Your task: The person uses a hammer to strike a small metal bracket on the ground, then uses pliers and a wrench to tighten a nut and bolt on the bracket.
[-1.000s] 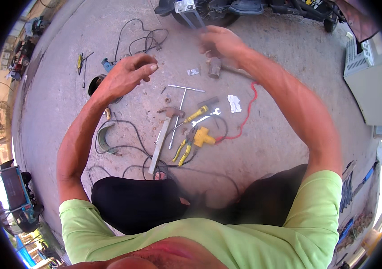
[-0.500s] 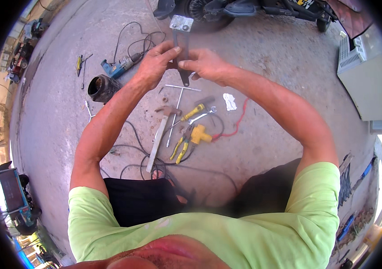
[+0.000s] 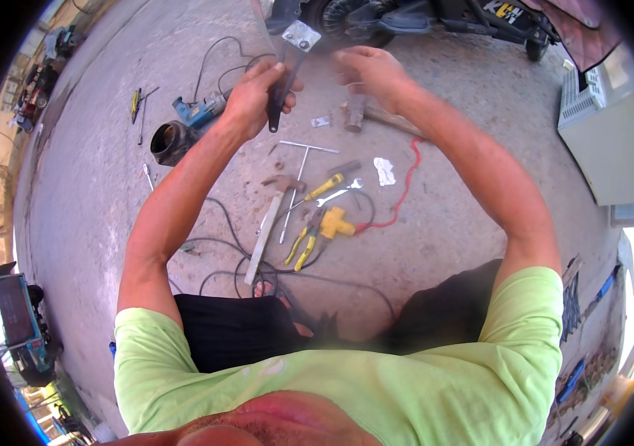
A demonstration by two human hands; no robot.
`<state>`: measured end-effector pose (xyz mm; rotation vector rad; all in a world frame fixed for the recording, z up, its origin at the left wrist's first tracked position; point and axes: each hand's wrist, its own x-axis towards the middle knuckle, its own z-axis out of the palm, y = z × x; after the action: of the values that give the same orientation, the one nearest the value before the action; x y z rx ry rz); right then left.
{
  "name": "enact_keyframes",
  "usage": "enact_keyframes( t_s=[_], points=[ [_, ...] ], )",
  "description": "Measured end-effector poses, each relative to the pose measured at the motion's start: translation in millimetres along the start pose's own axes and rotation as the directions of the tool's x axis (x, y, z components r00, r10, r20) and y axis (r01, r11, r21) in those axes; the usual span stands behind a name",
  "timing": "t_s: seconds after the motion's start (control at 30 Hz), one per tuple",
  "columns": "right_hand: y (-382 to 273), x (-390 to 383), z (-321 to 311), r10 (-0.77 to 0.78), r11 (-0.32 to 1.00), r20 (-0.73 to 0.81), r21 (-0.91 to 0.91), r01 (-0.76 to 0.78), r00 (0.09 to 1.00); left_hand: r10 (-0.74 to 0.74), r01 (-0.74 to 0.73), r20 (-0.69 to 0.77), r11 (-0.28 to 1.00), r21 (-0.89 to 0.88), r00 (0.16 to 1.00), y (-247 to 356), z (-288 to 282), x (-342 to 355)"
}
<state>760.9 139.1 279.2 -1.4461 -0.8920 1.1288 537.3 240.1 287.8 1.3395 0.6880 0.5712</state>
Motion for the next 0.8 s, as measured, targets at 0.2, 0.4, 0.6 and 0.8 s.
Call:
enact_keyframes(
  t_s=[0.2,0.4,0.6,0.8],
  points=[
    [-10.2,2.1,-8.4,-0.149,0.989,-0.043,-0.019,0.148,0.988,0.016,-0.016,0.062,1.000,0.003,0.998,-1.1,5.0,-1.5],
    [-7.3,7.6,-10.3,-0.180,0.979,-0.055,-0.108,0.173,0.982,0.036,-0.041,0.067,0.996,0.079,0.997,-4.1,11.5,-2.0],
    [-6.6,4.7,-13.5,-0.217,0.962,-0.039,-0.176,0.207,0.975,0.065,-0.076,0.054,0.968,0.238,0.996,-3.5,16.3,-4.1],
    [-4.7,8.8,-18.1,-0.276,0.915,0.007,-0.305,0.265,0.961,0.078,-0.092,0.065,0.962,0.259,0.995,-9.4,14.5,-1.1]
  ],
)
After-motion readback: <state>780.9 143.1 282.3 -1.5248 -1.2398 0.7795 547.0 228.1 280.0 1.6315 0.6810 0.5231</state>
